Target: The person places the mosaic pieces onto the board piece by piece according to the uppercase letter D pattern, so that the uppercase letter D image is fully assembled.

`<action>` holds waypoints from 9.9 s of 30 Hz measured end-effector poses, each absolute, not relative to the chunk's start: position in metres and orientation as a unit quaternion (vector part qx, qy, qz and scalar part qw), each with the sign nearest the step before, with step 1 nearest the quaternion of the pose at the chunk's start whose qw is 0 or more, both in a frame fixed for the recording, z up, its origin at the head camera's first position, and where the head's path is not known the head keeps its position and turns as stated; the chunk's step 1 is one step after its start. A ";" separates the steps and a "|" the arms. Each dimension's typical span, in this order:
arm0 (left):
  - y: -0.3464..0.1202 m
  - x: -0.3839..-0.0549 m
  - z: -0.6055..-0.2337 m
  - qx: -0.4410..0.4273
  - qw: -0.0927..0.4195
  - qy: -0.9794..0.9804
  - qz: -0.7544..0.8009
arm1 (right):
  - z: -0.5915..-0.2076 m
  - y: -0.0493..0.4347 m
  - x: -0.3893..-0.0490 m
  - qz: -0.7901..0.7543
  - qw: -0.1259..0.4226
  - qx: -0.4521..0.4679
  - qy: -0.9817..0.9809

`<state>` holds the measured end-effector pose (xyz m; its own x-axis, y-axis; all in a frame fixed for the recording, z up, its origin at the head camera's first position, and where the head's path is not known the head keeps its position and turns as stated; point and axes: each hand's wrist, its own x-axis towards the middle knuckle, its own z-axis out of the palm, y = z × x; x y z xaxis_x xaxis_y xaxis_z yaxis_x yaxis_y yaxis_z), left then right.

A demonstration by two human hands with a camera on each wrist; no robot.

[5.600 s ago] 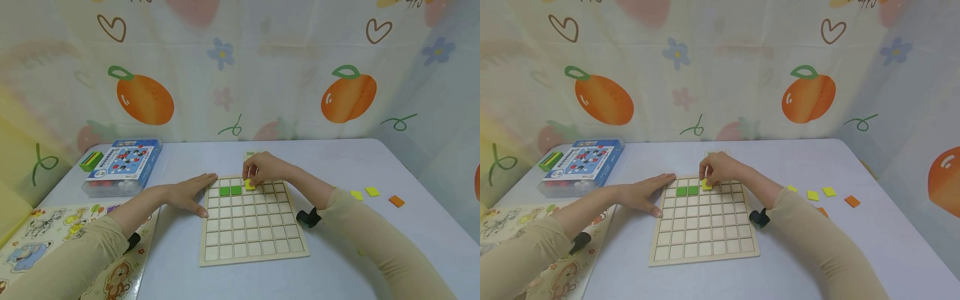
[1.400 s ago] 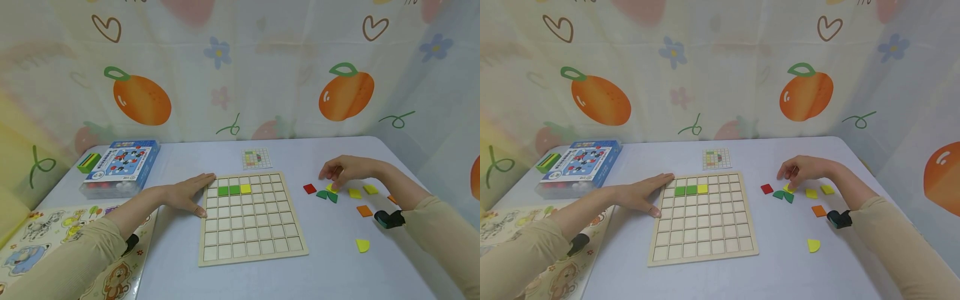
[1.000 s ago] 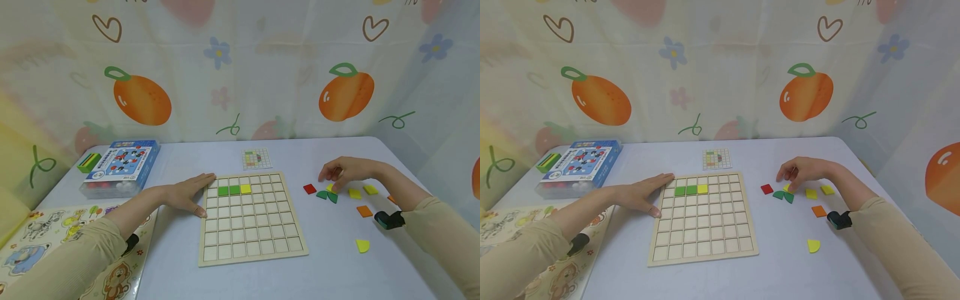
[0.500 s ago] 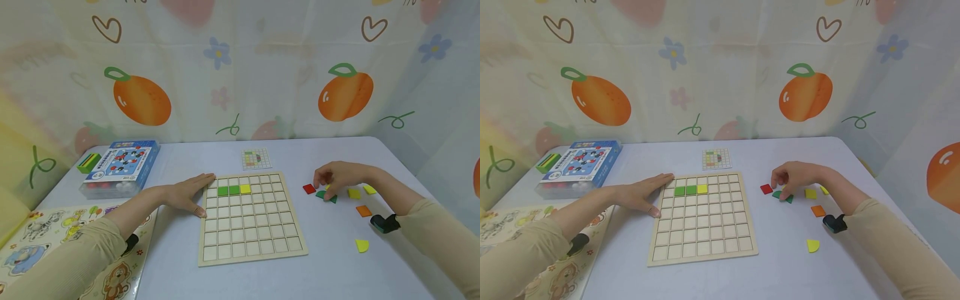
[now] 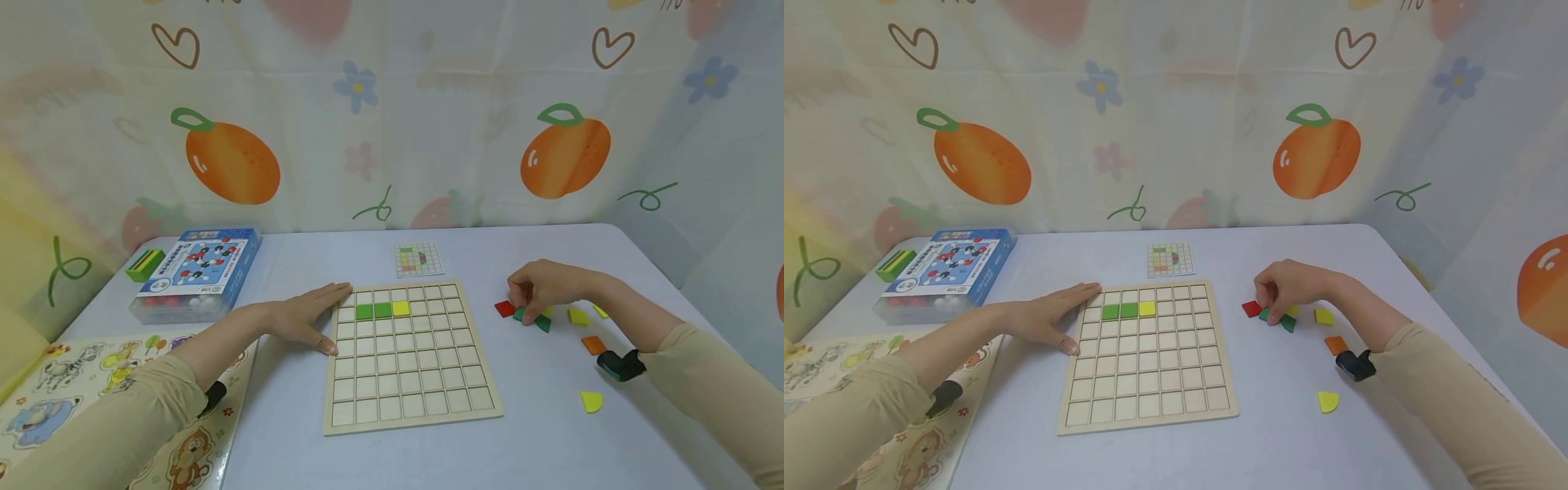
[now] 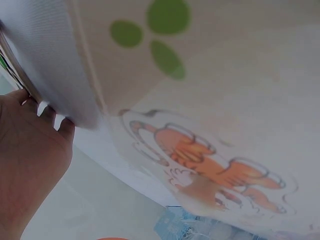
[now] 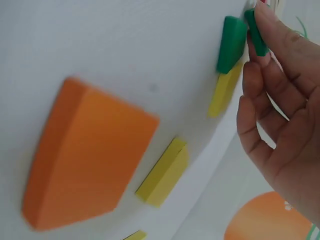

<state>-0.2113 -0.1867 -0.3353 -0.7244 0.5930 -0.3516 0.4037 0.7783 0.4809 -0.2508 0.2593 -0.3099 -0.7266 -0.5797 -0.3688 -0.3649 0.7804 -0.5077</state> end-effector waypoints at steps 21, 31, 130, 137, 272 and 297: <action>-0.186 -0.210 -0.332 0.274 0.252 0.909 0.190 | -0.303 0.176 -0.253 -0.291 0.206 -0.347 0.867; -0.185 -0.210 -0.331 0.271 0.253 0.909 0.189 | -0.302 0.141 -0.250 -0.316 0.187 -0.305 0.879; -0.187 -0.212 -0.334 0.270 0.257 0.908 0.190 | -0.311 0.241 -0.283 -0.256 0.332 -0.246 0.874; -0.186 -0.211 -0.333 0.266 0.258 0.909 0.191 | -0.313 0.247 -0.282 -0.264 0.353 -0.262 0.858; -0.186 -0.211 -0.334 0.274 0.253 0.907 0.195 | -0.309 0.135 -0.221 -0.289 0.170 -0.305 0.892; -0.185 -0.209 -0.333 0.271 0.254 0.908 0.194 | -0.300 0.252 -0.239 -0.249 0.196 -0.255 0.913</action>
